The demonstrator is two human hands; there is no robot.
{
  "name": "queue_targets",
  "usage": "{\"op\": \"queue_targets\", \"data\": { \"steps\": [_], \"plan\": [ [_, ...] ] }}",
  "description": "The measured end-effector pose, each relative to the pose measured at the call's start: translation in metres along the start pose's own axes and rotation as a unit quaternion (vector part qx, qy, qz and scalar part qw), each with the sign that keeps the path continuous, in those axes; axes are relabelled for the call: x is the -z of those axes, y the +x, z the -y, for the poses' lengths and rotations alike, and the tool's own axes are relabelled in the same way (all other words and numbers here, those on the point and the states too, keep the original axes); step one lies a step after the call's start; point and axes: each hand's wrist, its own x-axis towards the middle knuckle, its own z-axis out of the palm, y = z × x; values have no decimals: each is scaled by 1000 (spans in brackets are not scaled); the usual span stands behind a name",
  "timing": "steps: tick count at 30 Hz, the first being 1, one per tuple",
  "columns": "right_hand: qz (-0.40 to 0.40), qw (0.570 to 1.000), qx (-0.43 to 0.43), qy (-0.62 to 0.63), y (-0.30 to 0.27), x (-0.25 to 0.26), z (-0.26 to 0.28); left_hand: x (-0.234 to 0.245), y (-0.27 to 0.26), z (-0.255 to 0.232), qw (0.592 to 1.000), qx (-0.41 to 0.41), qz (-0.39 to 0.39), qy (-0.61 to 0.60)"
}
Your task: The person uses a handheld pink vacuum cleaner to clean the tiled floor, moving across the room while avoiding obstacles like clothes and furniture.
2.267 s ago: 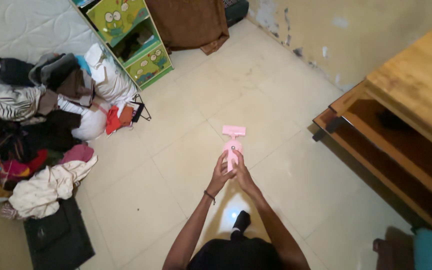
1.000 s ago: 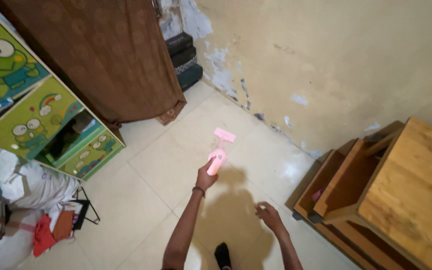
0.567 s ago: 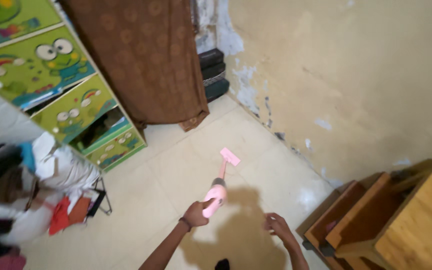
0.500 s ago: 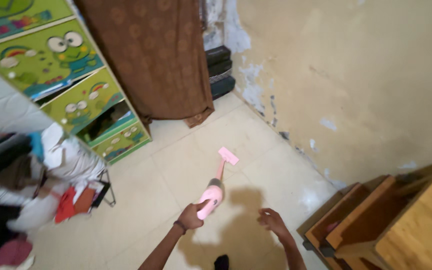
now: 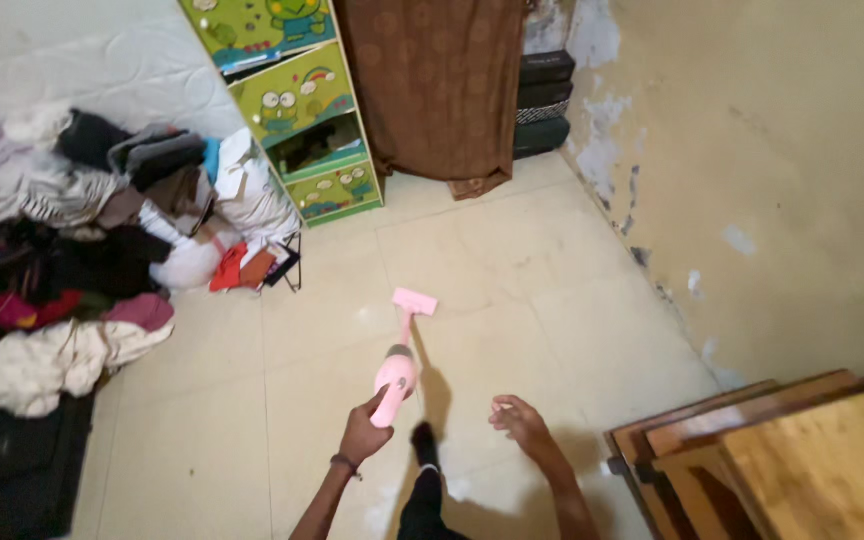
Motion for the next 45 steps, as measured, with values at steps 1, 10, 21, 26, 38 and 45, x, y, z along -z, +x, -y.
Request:
{"op": "queue_targets", "data": {
  "steps": [1, 10, 21, 26, 38, 45],
  "plan": [
    [-6, 1000, -9, -12, -22, 1, -12, -7, -30, 1, 1000, 13, -7, 2],
    [24, 994, -87, -54, -153, -28, -64, -20, -215, -15, 988, 122, -96, 21],
    [35, 991, -23, -129, -273, -104, -123, 5, -401, -1, 958, 201, -204, -33],
    [49, 995, 18, -88, -358, -159, -180, 8, -535, 9, 935, 133, -317, -89],
    [131, 981, 14, -142, -518, -252, -188, 66, -671, -62, 897, 106, -257, -344],
    [52, 975, 33, -215, -558, -234, -154, 41, -650, -39, 924, 68, -243, -288]
  ]
}}
